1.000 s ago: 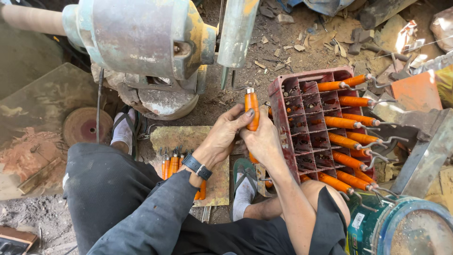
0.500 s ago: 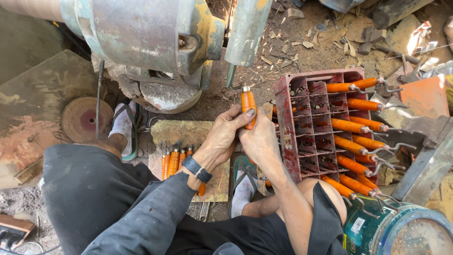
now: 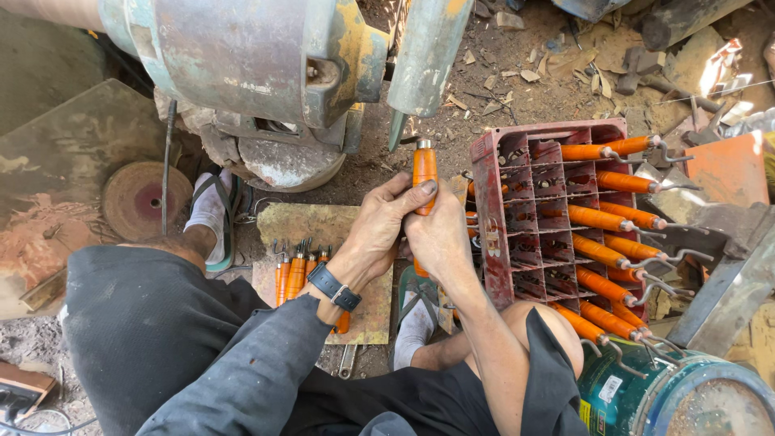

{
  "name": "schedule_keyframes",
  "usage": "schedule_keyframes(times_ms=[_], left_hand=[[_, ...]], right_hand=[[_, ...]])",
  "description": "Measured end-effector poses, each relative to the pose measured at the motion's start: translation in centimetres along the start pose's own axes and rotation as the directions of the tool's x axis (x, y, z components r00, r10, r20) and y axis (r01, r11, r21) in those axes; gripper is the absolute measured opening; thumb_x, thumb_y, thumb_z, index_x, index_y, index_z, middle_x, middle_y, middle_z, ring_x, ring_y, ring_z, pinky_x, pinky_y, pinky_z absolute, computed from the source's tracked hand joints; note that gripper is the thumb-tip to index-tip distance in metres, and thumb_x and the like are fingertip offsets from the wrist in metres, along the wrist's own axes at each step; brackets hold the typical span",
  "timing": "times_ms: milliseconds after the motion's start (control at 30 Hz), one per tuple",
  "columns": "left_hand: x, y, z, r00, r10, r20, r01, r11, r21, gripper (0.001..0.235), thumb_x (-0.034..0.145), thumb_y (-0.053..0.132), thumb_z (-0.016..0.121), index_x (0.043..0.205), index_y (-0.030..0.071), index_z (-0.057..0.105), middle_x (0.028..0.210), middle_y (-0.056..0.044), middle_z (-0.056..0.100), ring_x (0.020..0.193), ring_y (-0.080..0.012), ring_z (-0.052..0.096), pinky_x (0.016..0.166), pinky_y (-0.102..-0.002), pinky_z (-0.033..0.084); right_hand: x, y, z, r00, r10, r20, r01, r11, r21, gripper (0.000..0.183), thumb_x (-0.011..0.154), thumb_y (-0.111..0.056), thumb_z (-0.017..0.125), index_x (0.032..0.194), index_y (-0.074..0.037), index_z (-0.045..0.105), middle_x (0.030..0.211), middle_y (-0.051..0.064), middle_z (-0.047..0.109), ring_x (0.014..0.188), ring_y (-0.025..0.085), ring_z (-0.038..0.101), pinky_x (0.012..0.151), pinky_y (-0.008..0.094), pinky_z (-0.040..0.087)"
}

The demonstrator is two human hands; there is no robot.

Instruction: The person sits on the ground and uses a bench grinder to sharpen the metal tips of orange-handled rods. They pick up each rod from a crate, grind the tip against the wheel, and place the finished rod on a wooden board.

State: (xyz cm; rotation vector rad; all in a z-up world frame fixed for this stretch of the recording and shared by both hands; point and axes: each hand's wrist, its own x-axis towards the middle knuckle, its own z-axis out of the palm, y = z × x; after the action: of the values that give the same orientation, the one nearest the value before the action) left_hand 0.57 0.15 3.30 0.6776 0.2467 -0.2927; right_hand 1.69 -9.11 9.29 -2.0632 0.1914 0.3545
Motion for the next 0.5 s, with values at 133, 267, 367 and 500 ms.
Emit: schedule_keyframes(times_ms=[133,267,367,500], left_hand=[[0.3,0.2,0.0,1.000,0.026,0.000,-0.026,1.000,0.002,0.041,0.090,0.024,0.076,0.121,0.000,0.065,0.101,-0.007,0.071,0.088,-0.0116,0.068,0.076,-0.027,0.057],[0.5,0.3,-0.1,1.000,0.023,-0.007,-0.023,1.000,-0.002,0.040,0.091,0.024,0.076,0.119,-0.002,0.064,0.098,-0.008,0.070,0.086,-0.0129,0.068,0.074,-0.028,0.057],[0.4,0.2,-0.3,1.000,0.023,-0.008,-0.023,1.000,-0.008,0.040,0.091,0.024,0.076,0.119,-0.002,0.065,0.099,-0.008,0.070,0.087,-0.0127,0.067,0.075,-0.028,0.056],[0.1,0.0,-0.3,1.000,0.019,0.005,-0.019,0.999,-0.042,0.040,0.091,0.024,0.076,0.120,-0.001,0.065,0.101,-0.007,0.070,0.090,-0.0126,0.067,0.079,-0.028,0.056]], right_hand=[[0.3,0.1,0.2,1.000,-0.014,-0.003,0.014,1.000,0.005,0.026,0.084,0.001,0.054,0.109,0.005,0.054,0.071,0.014,0.066,0.049,0.022,0.067,0.040,0.034,0.054],[0.7,0.6,0.5,0.994,-0.098,-0.041,0.096,0.995,-0.036,0.025,0.084,0.000,0.056,0.108,0.005,0.055,0.073,0.014,0.067,0.055,0.023,0.070,0.045,0.034,0.056],[0.9,1.1,0.6,0.995,-0.078,-0.059,0.073,0.994,-0.086,0.025,0.083,-0.001,0.056,0.107,0.005,0.055,0.073,0.016,0.067,0.056,0.026,0.071,0.047,0.036,0.056],[0.8,1.5,0.7,0.986,-0.154,-0.070,0.142,0.979,-0.146,0.024,0.084,-0.002,0.058,0.106,0.005,0.056,0.073,0.018,0.069,0.059,0.026,0.072,0.051,0.037,0.056]])
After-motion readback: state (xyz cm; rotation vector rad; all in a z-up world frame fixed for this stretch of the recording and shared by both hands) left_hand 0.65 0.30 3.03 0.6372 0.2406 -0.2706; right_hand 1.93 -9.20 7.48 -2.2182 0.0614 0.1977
